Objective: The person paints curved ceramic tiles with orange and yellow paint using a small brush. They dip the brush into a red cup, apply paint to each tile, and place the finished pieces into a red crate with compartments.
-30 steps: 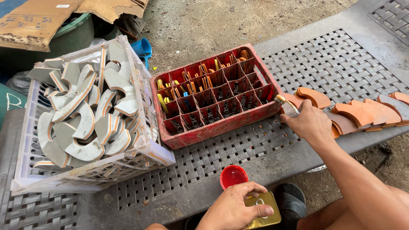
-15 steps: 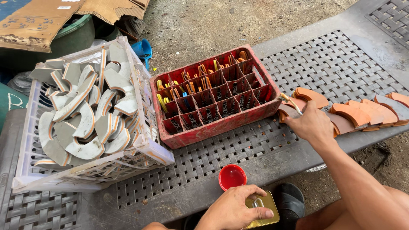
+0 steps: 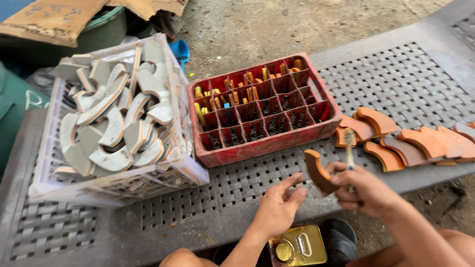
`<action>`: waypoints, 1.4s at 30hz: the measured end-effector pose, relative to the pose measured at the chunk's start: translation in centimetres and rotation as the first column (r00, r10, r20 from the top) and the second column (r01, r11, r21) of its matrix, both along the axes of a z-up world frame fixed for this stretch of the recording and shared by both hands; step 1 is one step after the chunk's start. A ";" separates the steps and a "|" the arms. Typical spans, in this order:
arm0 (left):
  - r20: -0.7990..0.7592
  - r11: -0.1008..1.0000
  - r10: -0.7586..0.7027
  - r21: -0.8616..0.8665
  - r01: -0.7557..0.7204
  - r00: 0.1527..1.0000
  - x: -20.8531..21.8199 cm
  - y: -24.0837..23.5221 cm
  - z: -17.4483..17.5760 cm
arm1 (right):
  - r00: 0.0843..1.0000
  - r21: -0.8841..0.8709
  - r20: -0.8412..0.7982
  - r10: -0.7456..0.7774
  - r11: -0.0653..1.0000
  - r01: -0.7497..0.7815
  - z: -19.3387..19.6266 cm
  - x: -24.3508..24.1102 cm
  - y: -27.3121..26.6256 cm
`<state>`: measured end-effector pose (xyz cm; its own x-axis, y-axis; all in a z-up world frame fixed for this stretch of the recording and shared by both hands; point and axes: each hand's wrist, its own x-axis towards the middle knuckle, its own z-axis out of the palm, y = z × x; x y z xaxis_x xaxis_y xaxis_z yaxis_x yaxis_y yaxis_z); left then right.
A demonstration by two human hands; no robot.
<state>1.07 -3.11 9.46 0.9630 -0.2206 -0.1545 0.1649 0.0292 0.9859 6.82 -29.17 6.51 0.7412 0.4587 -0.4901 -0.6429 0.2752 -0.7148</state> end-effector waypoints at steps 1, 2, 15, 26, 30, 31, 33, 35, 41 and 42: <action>-0.006 0.993 0.020 -0.118 -0.021 1.000 0.2 -0.3 -0.1 | 0.999 0.074 -0.030 0.037 0.997 -0.035 -0.1 -0.1 1.7; -0.012 0.972 0.043 -0.231 -0.044 0.999 0.4 -0.2 -0.1 | 0.998 -0.038 0.032 0.054 0.998 -0.053 0.2 0.1 3.0; 0.097 0.869 0.493 -0.112 -0.482 0.865 1.4 4.8 0.8 | 0.774 -0.573 0.628 0.078 0.720 0.392 5.5 3.3 12.1; 0.392 0.735 0.407 0.396 -0.550 0.825 1.7 6.2 2.0 | 0.855 -0.502 0.505 0.114 0.845 0.184 5.3 2.2 15.6; 0.570 0.716 0.284 0.409 -0.566 0.771 1.3 5.6 2.7 | 0.882 -0.349 0.471 -0.031 0.911 0.219 6.5 2.6 16.1; 0.496 0.809 0.282 0.336 -0.481 0.821 1.4 5.9 2.8 | 0.893 -0.306 0.445 -0.061 0.927 0.216 6.7 2.7 16.0; 0.418 0.906 0.229 0.239 -0.349 0.879 1.4 6.6 3.1 | 0.906 -0.262 0.421 -0.041 0.951 0.165 7.0 3.1 15.5; 0.414 0.941 0.154 0.216 -0.261 0.897 1.3 7.5 3.3 | 0.916 -0.224 0.401 -0.027 0.966 0.127 7.1 3.3 15.0; 0.386 0.984 0.134 0.061 -0.170 0.913 0.9 7.5 3.1 | 0.950 -0.093 0.309 -0.046 0.993 0.078 6.1 2.9 13.4; 0.431 0.981 0.113 0.092 -0.168 0.895 1.0 7.5 3.1 | 0.956 -0.046 0.288 -0.050 0.997 0.066 5.9 2.8 13.3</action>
